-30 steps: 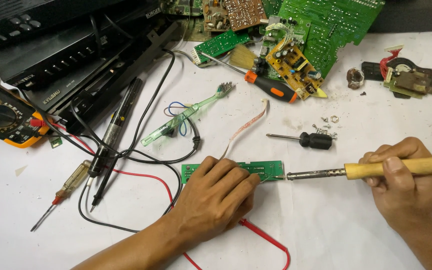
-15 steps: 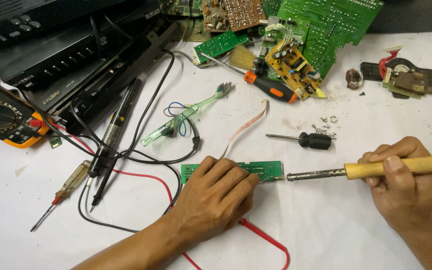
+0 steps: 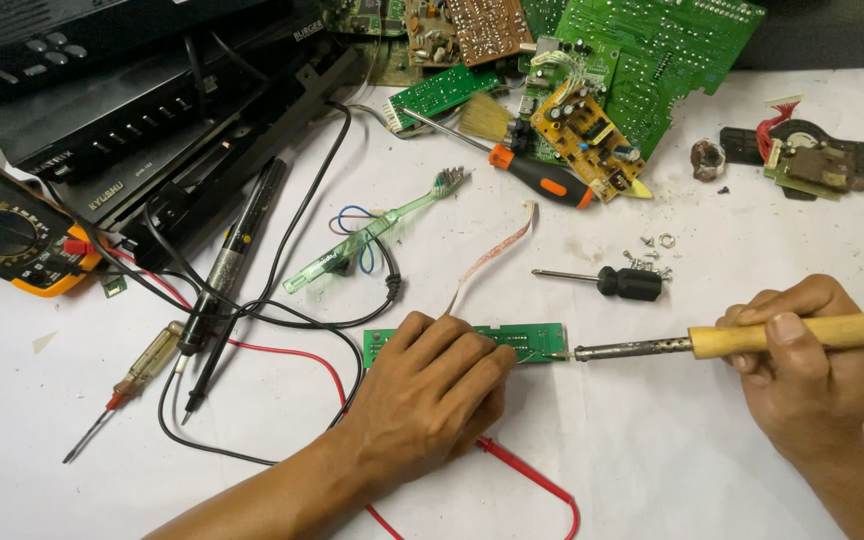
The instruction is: Soldering electronic components onto a printed circuit board using a soldering iron and solder wire.
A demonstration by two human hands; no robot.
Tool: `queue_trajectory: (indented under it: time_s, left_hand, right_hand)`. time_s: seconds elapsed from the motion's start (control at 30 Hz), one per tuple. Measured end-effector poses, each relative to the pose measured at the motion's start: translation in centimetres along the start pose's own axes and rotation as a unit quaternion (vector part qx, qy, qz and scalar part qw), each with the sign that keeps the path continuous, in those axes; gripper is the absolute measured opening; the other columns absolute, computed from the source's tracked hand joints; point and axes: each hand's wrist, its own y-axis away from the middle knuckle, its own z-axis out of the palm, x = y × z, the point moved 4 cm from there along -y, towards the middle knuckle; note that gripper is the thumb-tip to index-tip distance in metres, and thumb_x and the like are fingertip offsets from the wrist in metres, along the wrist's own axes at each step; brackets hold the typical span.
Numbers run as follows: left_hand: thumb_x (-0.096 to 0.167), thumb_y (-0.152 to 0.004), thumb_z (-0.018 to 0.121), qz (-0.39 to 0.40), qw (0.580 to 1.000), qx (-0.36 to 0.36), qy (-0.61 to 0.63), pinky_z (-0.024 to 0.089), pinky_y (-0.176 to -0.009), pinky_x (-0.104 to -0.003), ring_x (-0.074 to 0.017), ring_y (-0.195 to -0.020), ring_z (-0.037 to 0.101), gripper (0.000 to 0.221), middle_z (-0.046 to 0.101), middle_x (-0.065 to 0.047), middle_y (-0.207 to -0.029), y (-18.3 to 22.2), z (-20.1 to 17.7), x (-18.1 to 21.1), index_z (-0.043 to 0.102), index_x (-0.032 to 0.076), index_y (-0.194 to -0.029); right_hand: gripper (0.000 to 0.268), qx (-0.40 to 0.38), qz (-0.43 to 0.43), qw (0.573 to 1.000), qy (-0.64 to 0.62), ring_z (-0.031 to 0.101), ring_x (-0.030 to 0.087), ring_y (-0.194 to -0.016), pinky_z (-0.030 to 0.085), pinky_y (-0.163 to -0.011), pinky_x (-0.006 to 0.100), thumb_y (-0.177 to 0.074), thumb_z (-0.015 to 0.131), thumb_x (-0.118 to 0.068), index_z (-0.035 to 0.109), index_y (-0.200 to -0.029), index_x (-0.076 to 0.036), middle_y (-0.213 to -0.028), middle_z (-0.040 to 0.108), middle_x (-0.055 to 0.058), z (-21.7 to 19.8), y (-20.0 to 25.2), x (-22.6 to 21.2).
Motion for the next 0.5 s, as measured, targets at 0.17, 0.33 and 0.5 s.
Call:
queue_trajectory:
  time_s: [0.17,0.33,0.5]
  left_hand:
    - [-0.003,-0.095,0.062,0.000,1.000,-0.002,0.000,0.035,-0.064,-0.036,-0.0249,-0.074,0.052,0.007,0.057,-0.007,-0.085,0.0,0.0,0.0,0.060,0.002,-0.099]
    - [-0.001,-0.096,0.062,-0.002,1.000,-0.002,0.007,0.035,-0.063,-0.036,-0.0255,-0.074,0.052,0.005,0.057,-0.008,-0.086,0.0,-0.1,0.0,0.060,0.001,-0.100]
    - [-0.003,-0.094,0.062,-0.002,1.000,-0.002,0.006,0.035,-0.064,-0.036,-0.0251,-0.075,0.052,0.007,0.057,-0.007,-0.086,0.1,0.0,0.0,0.060,0.002,-0.099]
  right_hand:
    - [0.015,-0.002,0.000,0.999,0.036,0.043,0.011,-0.051,0.039,-0.052,0.022,-0.105,0.051,-0.019,0.051,-0.095,-0.008,-0.081,0.057,0.012,-0.1,0.1,0.0]
    - [0.018,0.014,-0.003,1.000,0.004,0.042,0.011,-0.051,0.043,-0.058,0.026,-0.104,0.053,-0.023,0.049,-0.094,-0.008,-0.078,0.055,0.011,0.0,-0.2,-0.7]
    - [0.022,0.037,-0.054,0.998,-0.018,0.037,0.002,-0.063,0.051,-0.075,0.021,-0.112,0.050,-0.042,0.051,-0.105,-0.021,-0.088,0.047,-0.005,-9.9,-3.6,3.1]
